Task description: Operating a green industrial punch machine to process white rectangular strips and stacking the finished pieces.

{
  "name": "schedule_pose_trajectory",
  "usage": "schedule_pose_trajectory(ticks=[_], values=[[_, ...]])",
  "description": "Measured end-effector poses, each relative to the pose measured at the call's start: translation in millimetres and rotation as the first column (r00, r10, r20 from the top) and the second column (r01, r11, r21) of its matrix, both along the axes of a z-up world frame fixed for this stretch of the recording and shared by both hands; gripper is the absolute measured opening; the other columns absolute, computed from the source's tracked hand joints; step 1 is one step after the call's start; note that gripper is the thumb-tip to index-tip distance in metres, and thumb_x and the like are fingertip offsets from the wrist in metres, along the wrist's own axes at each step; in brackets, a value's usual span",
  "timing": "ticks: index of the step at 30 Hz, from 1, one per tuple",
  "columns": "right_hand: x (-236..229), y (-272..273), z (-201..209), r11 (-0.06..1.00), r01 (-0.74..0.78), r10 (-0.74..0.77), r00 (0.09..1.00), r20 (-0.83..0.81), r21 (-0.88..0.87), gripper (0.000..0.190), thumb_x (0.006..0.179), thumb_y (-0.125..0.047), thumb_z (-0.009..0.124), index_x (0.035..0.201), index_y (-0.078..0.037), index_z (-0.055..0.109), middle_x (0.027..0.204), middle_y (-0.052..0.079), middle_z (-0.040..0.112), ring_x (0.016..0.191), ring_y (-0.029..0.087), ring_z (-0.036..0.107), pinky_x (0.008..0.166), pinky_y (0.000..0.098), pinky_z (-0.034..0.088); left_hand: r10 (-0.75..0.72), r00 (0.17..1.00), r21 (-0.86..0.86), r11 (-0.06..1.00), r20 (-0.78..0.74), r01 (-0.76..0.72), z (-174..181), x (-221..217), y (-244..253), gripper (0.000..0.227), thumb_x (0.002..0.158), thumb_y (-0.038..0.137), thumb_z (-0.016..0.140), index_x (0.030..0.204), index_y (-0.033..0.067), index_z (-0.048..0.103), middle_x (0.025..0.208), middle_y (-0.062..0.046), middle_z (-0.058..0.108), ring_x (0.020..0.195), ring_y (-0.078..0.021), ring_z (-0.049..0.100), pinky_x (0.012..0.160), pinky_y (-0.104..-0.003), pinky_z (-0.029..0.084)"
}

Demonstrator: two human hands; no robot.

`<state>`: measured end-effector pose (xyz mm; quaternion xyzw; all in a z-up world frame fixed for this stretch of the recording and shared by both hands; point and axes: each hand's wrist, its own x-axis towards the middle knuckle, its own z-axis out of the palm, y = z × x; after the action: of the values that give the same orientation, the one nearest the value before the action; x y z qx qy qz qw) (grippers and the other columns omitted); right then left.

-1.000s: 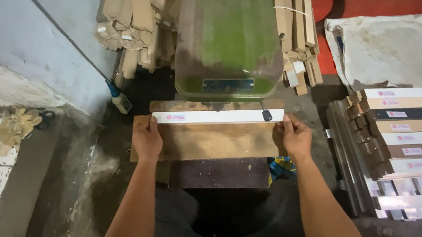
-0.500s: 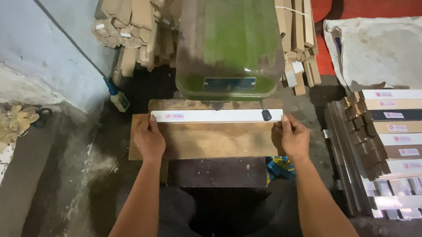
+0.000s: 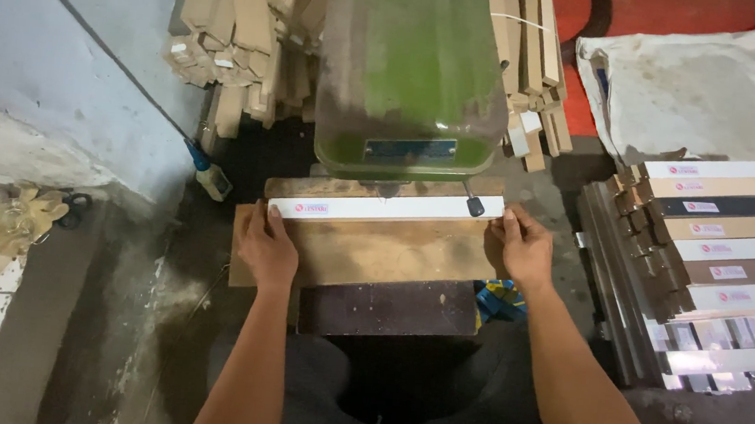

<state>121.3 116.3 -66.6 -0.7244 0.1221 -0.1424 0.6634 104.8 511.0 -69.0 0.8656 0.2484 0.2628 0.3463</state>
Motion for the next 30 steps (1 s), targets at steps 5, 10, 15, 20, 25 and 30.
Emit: schedule_pose_trajectory(ticks=[5,10,15,20,25,30], values=[[-4.8,2.1,17.5,0.987,0.027,-0.024,0.999,0.021,-0.156,0.033,0.109,-0.01,0.059,0.127,0.017,0.06,0.11,0.04,0.062,0.097,0.043,0.07,0.081,0.0531,0.062,-0.072,0.995,0.115,0.991,0.073,0.063,36.5,-12.7,-26.1,0.044,0.104,0.031,0.067,0.141,0.0072,0.063,0.126,-0.022,0.064,0.124,-0.0435,0.06,0.105,-0.054,0.042],[-25.3,22.3,98.3,0.916,0.013,-0.022,1.0,-0.018,-0.402,0.039,0.111,-0.026,0.061,0.121,0.012,0.068,0.099,0.03,0.07,0.094,0.04,0.072,0.073,0.0546,0.057,-0.346,0.904,0.354,0.836,-0.251,0.418,24.9,-1.8,-61.7,0.042,0.102,0.052,0.061,0.135,0.0278,0.069,0.131,-0.002,0.065,0.137,-0.0306,0.046,0.112,-0.057,0.024],[-43.8,47.2,181.2,0.863,-0.325,0.266,0.943,-0.199,-0.387,0.05,0.108,-0.04,0.054,0.087,-0.002,0.08,0.069,0.014,0.074,0.066,0.022,0.069,0.069,0.0394,0.057,-0.539,0.842,0.56,0.687,-0.032,0.462,-37.4,32.9,-61.0,0.033,0.099,0.051,0.06,0.129,0.0394,0.067,0.122,0.014,0.064,0.122,-0.0134,0.049,0.106,-0.045,0.026],[-28.8,54.6,174.6,0.808,-0.401,0.314,0.913,-0.261,-0.432,0.03,0.105,-0.022,0.06,0.101,0.0,0.08,0.065,0.017,0.069,0.064,0.025,0.064,0.067,0.0413,0.054,-0.589,0.807,0.529,0.677,-0.026,0.511,-32.2,32.9,-53.8,0.033,0.098,0.053,0.06,0.127,0.0405,0.07,0.116,0.015,0.068,0.112,-0.0121,0.054,0.099,-0.042,0.03],[31.2,51.0,109.4,0.796,-0.44,0.302,0.884,-0.358,-0.416,0.046,0.109,-0.036,0.051,0.083,-0.008,0.078,0.067,0.011,0.069,0.063,0.025,0.064,0.068,0.0437,0.053,-0.6,0.799,0.527,0.69,0.035,0.496,-18.7,30.0,-54.4,0.031,0.097,0.053,0.061,0.123,0.0404,0.072,0.112,0.016,0.068,0.108,-0.011,0.055,0.097,-0.04,0.032],[93.8,80.7,144.8,0.849,-0.397,0.361,0.918,-0.165,-0.35,0.033,0.107,-0.033,0.054,0.094,-0.01,0.074,0.08,0.007,0.069,0.076,0.021,0.064,0.075,0.0388,0.053,-0.598,0.801,0.544,0.681,0.025,0.491,-9.1,28.4,-55.9,0.032,0.096,0.046,0.065,0.124,0.0342,0.072,0.11,0.011,0.069,0.107,-0.0147,0.057,0.099,-0.042,0.034]])
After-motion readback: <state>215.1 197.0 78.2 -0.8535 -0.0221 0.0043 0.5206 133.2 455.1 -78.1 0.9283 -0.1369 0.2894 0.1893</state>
